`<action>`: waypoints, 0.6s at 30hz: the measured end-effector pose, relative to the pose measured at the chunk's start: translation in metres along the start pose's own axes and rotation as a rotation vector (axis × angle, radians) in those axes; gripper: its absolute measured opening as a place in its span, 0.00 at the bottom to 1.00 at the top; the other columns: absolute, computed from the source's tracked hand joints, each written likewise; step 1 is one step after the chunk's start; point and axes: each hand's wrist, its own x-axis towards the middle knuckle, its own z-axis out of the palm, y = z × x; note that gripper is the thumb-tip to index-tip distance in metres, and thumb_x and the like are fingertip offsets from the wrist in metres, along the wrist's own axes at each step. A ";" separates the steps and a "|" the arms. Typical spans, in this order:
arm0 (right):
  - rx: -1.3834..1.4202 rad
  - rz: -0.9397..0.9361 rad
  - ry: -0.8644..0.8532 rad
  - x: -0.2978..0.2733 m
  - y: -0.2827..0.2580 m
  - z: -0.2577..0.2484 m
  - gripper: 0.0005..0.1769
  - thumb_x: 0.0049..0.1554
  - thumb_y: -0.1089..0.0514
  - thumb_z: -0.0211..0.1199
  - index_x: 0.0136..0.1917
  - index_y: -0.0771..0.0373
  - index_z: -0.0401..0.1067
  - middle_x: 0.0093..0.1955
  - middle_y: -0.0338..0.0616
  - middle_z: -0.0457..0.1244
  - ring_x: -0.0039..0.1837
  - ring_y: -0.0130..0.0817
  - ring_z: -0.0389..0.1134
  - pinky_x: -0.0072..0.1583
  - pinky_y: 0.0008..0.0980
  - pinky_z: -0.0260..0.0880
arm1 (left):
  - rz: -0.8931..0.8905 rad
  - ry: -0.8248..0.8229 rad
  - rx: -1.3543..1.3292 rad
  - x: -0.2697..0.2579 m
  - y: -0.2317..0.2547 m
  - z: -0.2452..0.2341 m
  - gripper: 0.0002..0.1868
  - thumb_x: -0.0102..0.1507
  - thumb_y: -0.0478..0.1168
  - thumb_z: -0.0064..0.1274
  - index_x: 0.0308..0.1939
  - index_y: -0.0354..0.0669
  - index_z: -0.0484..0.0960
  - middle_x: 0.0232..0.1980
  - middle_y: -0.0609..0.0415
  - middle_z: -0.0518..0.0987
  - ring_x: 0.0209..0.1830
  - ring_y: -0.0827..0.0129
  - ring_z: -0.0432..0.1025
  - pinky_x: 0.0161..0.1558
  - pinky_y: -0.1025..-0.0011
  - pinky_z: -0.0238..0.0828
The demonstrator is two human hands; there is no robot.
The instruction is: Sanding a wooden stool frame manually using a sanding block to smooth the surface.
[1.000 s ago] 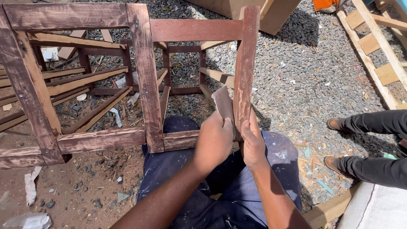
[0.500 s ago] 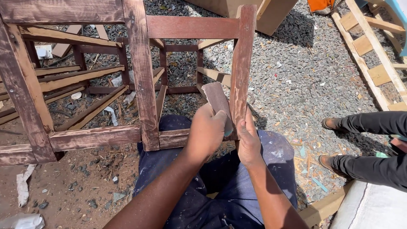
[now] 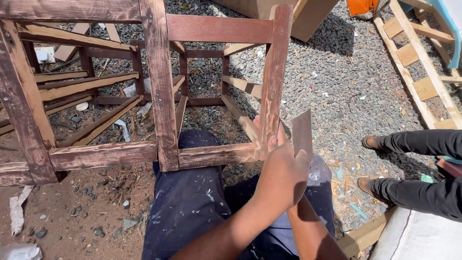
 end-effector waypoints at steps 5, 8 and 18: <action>-0.192 0.012 0.123 -0.014 0.002 0.002 0.36 0.65 0.45 0.48 0.82 0.51 0.45 0.84 0.49 0.42 0.82 0.46 0.47 0.77 0.49 0.47 | 0.186 0.324 -0.107 -0.016 0.033 -0.050 0.12 0.59 0.35 0.46 0.20 0.35 0.74 0.19 0.43 0.66 0.29 0.66 0.64 0.29 0.65 0.61; -0.225 -0.066 0.101 -0.012 0.008 -0.010 0.38 0.65 0.42 0.48 0.83 0.55 0.43 0.83 0.53 0.45 0.82 0.48 0.47 0.78 0.52 0.46 | 0.256 0.461 -0.124 -0.024 0.040 -0.065 0.12 0.61 0.31 0.41 0.25 0.32 0.77 0.24 0.39 0.71 0.33 0.64 0.65 0.33 0.65 0.63; -0.503 -0.192 0.078 -0.001 -0.004 -0.002 0.33 0.69 0.48 0.43 0.83 0.56 0.43 0.84 0.52 0.44 0.81 0.50 0.50 0.77 0.51 0.47 | 0.181 0.296 -0.004 0.014 0.009 -0.041 0.27 0.71 0.43 0.37 0.66 0.23 0.68 0.62 0.22 0.69 0.66 0.36 0.61 0.62 0.44 0.56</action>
